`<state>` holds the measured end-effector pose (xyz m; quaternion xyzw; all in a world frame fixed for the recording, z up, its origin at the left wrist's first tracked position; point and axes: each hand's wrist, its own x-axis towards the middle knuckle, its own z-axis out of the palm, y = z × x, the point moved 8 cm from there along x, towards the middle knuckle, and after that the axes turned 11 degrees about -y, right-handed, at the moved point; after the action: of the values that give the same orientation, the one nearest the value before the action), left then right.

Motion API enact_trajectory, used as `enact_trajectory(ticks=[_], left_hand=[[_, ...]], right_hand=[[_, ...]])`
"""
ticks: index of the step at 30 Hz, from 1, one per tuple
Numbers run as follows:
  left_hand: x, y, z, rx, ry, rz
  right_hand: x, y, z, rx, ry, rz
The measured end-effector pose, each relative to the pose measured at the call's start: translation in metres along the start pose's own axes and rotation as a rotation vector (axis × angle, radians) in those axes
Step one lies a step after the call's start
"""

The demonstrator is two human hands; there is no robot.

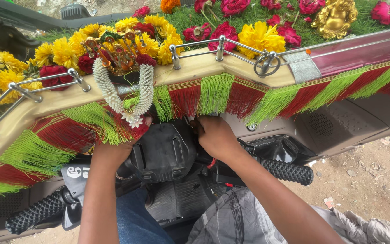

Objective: The person is seated on a decorated motorcycle, working on the engine area beneath the dashboard. They use their hands to manipulate components and wires, then use a screwdriver to tighten or adjust a part near the handlebars.

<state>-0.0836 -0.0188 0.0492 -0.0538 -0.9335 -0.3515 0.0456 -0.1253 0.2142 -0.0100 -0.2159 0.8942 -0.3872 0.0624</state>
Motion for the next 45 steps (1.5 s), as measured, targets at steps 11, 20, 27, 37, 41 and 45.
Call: enact_trajectory(ticks=[11, 20, 27, 37, 41, 45], left_hand=[[-0.005, -0.014, 0.002, -0.009, -0.001, -0.108], [-0.006, -0.019, 0.004, -0.028, -0.013, -0.135], [-0.006, -0.021, 0.004, -0.031, 0.02, -0.089], [-0.008, -0.008, -0.004, -0.027, 0.056, -0.036], [-0.012, -0.017, 0.002, -0.07, 0.012, -0.092], [-0.01, -0.021, 0.003, -0.052, 0.05, -0.059]], right_hand=[[-0.001, 0.02, 0.0, 0.378, 0.021, 0.057], [-0.008, 0.014, 0.002, 0.359, -0.118, 0.102], [0.001, 0.002, 0.004, 0.034, -0.077, 0.04], [-0.017, 0.0, -0.008, 0.401, -0.062, 0.108], [-0.015, -0.003, -0.004, 0.245, -0.049, -0.023], [-0.003, -0.001, 0.009, 0.016, -0.082, 0.021]])
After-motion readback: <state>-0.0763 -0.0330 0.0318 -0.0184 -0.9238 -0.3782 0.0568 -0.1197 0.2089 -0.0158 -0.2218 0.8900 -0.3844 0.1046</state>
